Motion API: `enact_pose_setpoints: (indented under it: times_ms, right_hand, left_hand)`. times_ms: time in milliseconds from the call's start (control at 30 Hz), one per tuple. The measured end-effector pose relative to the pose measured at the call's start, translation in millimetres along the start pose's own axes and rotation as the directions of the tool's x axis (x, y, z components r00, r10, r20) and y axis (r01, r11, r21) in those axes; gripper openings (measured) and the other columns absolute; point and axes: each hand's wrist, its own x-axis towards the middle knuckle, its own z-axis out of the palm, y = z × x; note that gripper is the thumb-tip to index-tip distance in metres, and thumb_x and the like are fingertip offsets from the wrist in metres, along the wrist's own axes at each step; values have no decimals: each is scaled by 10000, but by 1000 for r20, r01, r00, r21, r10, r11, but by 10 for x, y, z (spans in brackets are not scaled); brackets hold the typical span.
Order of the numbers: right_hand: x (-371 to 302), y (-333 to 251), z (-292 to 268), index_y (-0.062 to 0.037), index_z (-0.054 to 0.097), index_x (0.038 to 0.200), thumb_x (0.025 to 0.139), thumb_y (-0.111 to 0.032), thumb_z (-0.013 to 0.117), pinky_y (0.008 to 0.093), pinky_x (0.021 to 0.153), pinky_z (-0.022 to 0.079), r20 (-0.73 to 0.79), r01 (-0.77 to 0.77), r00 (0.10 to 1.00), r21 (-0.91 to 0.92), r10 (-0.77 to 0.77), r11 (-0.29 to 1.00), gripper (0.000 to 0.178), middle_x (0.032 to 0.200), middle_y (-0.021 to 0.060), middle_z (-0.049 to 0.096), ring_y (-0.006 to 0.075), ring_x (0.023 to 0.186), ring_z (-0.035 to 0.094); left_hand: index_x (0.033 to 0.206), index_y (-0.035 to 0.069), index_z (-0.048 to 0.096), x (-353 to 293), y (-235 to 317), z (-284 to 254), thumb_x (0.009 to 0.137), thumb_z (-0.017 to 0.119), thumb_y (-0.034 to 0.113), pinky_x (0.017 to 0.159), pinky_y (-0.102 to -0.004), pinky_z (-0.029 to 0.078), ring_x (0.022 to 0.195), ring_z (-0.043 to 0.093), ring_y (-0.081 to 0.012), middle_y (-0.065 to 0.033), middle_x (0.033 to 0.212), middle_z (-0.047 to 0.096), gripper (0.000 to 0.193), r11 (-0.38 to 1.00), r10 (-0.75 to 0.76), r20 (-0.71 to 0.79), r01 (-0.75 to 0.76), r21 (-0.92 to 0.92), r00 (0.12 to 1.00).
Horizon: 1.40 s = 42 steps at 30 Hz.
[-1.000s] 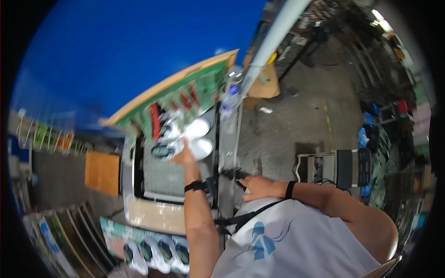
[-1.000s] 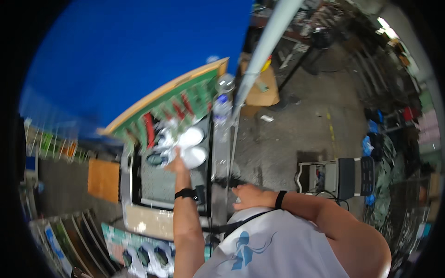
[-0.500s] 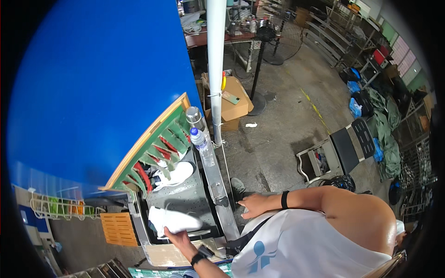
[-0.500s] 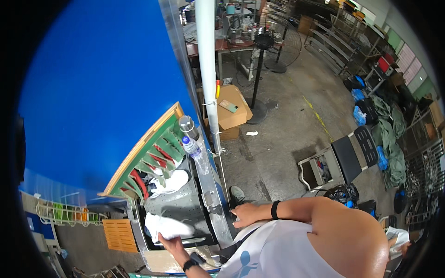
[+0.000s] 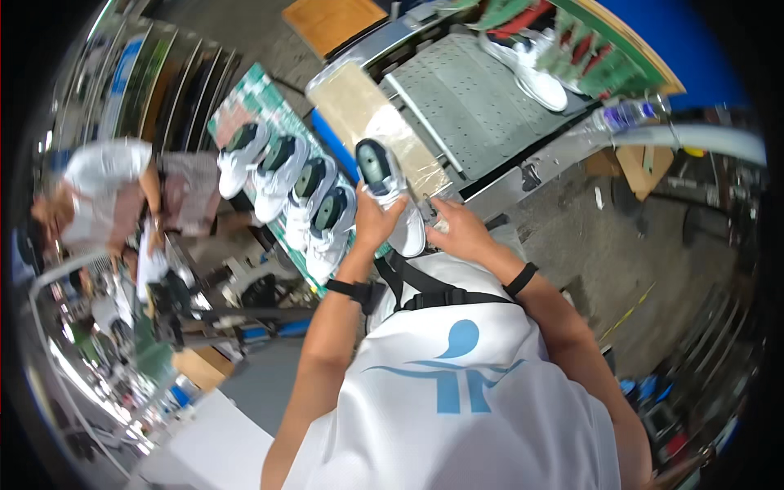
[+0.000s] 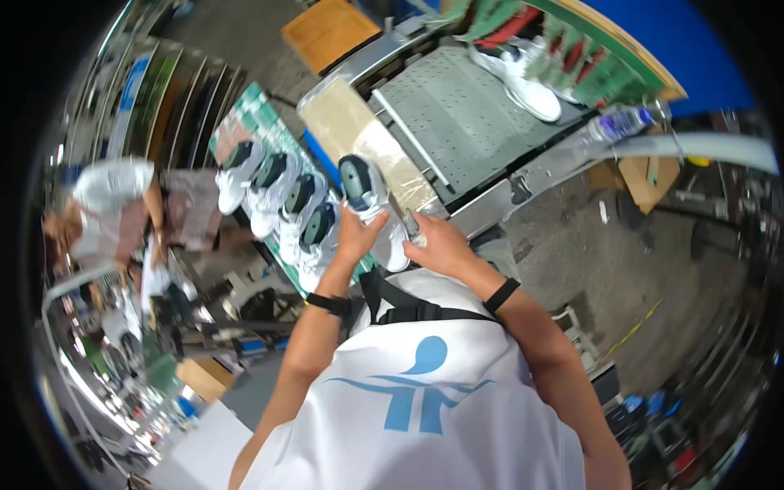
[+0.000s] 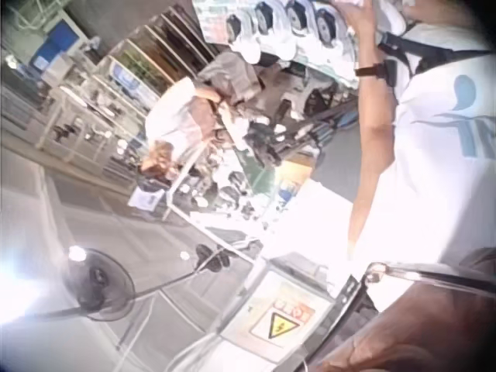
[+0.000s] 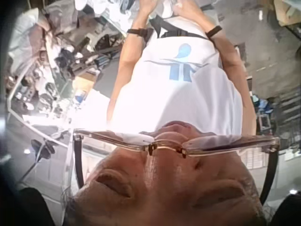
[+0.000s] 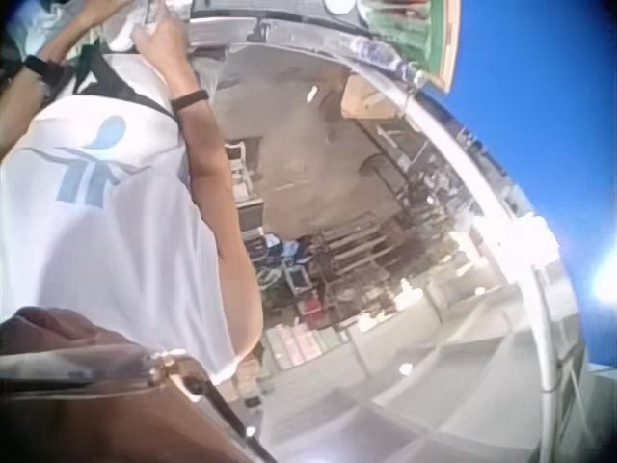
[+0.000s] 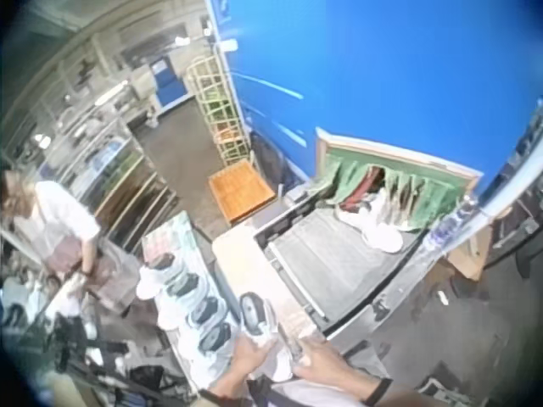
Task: Applying adhesive and assembling shoe components in a factory setting.
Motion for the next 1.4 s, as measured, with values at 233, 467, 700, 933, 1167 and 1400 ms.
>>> enact_pose_setpoints:
  times_ms: [233, 467, 700, 933, 1167, 1400]
  right_hand:
    - [-15, -588, 150, 100, 551, 1454, 870, -345, 776, 491, 908, 545, 64, 55, 996, 23, -57, 998, 768, 1108, 244, 696, 421, 1051, 678]
    - [309, -969, 380, 95, 559, 1451, 808, -339, 803, 482, 908, 490, 41, 499, 854, -345, -518, 795, 813, 1018, 196, 674, 382, 924, 652]
    - [390, -1030, 367, 142, 576, 1406, 810, -393, 785, 487, 897, 500, 224, 522, 849, -492, -479, 696, 828, 958, 217, 681, 396, 915, 668]
    - [488, -1131, 522, 162, 618, 1350, 859, -361, 743, 501, 895, 554, 163, 365, 931, -331, -328, 870, 729, 1027, 291, 732, 454, 970, 712]
    - [259, -885, 312, 122, 652, 1351, 939, -375, 694, 440, 1093, 514, 278, -3, 959, 195, -52, 981, 646, 1307, 346, 699, 440, 1235, 693]
    - [261, -1522, 489, 93, 700, 1310, 902, -343, 691, 441, 1038, 550, 630, 200, 748, 86, -209, 976, 597, 1214, 327, 737, 447, 1153, 723]
  left_hand:
    - [1077, -22, 647, 94, -66, -924, 923, 833, 261, 659, -403, 555, 729, 753, -261, -168, 834, 747, 372, 949, -238, 348, 141, 282, 907]
    - [1281, -3, 674, 560, -304, -1648, 980, 776, 238, 730, -390, 575, 785, 696, -201, -101, 904, 717, 398, 984, -176, 342, 159, 78, 923]
    - [1656, 40, 377, 839, -142, -1244, 750, 970, 240, 1273, -388, 337, 1533, 436, -327, -243, 1627, 480, 1101, 936, 318, 350, -351, 35, 881]
    - [1688, 264, 373, 760, -48, -1238, 699, 993, 115, 1200, -391, 444, 1453, 547, -331, -225, 1576, 561, 1177, 986, 158, 439, -115, -123, 884]
    - [1653, 256, 434, 757, -246, -1172, 679, 1006, 140, 918, -423, 550, 1048, 735, -326, -206, 1136, 765, 1135, 962, 265, 336, -273, -23, 904]
    - [1668, 224, 413, 844, 88, -1190, 679, 992, 102, 1027, -392, 541, 1226, 709, -339, -238, 1370, 711, 1152, 984, 105, 481, -160, 74, 870]
